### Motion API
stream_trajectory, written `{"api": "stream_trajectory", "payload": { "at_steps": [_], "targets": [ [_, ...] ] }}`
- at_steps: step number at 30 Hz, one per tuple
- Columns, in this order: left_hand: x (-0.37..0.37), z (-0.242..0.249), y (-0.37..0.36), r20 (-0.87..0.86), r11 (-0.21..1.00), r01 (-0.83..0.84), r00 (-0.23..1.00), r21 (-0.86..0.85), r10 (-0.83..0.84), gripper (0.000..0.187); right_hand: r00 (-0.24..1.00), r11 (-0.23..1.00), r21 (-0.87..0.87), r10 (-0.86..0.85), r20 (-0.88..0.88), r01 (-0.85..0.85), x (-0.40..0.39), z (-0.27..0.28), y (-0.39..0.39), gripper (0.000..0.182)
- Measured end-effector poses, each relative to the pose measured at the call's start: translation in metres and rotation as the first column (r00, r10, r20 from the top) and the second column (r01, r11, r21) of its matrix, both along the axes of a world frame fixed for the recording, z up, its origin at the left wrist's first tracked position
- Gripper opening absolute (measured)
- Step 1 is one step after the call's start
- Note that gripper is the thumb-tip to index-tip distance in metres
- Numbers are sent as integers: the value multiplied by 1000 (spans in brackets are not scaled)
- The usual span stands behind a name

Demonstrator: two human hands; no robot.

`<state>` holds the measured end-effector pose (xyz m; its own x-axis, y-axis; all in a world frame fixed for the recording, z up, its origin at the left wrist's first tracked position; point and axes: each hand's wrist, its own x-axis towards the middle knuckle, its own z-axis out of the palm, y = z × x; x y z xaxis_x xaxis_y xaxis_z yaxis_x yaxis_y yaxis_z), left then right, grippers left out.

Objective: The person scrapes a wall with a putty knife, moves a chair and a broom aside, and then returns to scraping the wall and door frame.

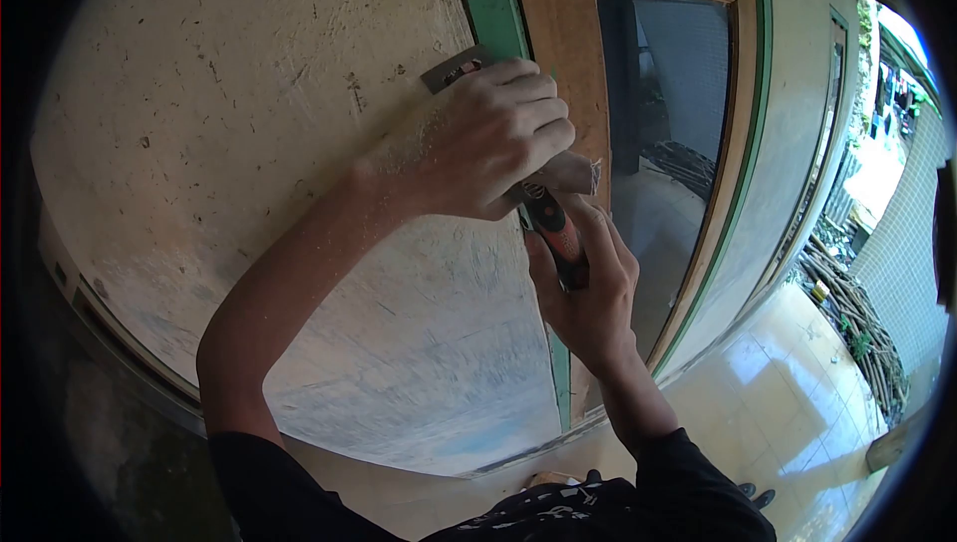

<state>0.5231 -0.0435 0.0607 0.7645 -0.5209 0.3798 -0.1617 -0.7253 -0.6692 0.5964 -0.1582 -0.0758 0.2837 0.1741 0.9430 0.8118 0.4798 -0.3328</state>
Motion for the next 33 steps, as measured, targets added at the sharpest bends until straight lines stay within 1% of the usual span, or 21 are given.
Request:
{"api": "stream_trajectory", "payload": {
  "at_steps": [1,2,4,5,7,9,11,13,17,19,20,21,23,24,25,27,28,29,31,32,33],
  "targets": [
    [3,-9,0,169,989,144,974,43,-149,20,999,999,-20,25,-21,-26,2,-5,1,43],
    [1,-21,2,169,989,143,975,42,-148,20,998,998,-42,51,-40,-53,2,-11,1,41],
    [-2,-40,-1,50,999,35,998,36,-37,18,996,994,-73,78,-50,-82,0,-30,-5,39],
    [-6,-43,-1,53,999,29,998,38,-31,18,993,989,-104,103,-61,-109,-2,-38,-8,36],
    [-15,-44,-2,-151,993,-89,983,75,99,21,990,984,-123,123,-73,-131,-7,-40,-11,32],
    [-12,-25,5,-156,993,-92,982,77,103,24,970,974,-128,160,-182,-184,-10,-24,-10,31],
    [-8,-15,7,-154,992,-94,983,79,105,27,964,967,-139,183,-194,-211,-11,-10,-9,30],
    [-8,-5,6,-149,999,-35,988,-18,32,28,958,969,-76,218,-189,-235,-14,-1,-8,32],
    [-13,-17,8,-162,998,-67,985,-20,63,29,919,941,-52,314,-238,-335,-21,-17,-6,32],
    [-15,-33,7,-156,996,-73,986,-59,63,28,858,904,-51,384,-340,-425,-21,-32,-11,31],
    [-16,-43,4,-165,994,-79,984,-74,66,28,724,815,-63,472,-503,-576,-25,-42,-19,34],
    [-17,-53,1,-179,992,-75,982,-101,56,26,717,812,-70,466,-518,-579,-30,-49,-26,34],
    [-25,-73,-3,-190,989,-68,981,-131,42,26,321,582,137,612,-723,-802,-38,-58,-40,38],
    [-29,-87,-3,-229,984,-81,972,-161,43,24,158,467,192,610,-776,-863,-39,-63,-46,36],
    [-34,-98,-6,-267,978,-95,963,-187,42,23,158,470,188,604,-781,-863,-39,-72,-48,36],
    [-42,-117,-9,-295,968,-96,955,-234,23,20,-5,308,227,584,-812,-924,-40,-92,-49,33],
    [-44,-126,-7,-301,965,-84,953,-249,6,19,86,396,148,516,-852,-906,-49,-90,-52,27],
    [-44,-132,-3,-305,962,-71,952,-262,-12,17,91,401,147,517,-851,-904,-51,-95,-53,27],
    [-46,-132,-4,-319,973,-80,948,-216,7,14,61,279,52,379,-923,-959,-53,-103,-53,29],
    [-46,-132,-4,-330,973,-92,944,-213,17,12,96,351,54,396,-913,-935,-58,-102,-52,33],
    [-47,-131,-4,-342,972,-107,939,-211,29,11,95,352,56,397,-913,-934,-59,-102,-52,33]
  ]
}}
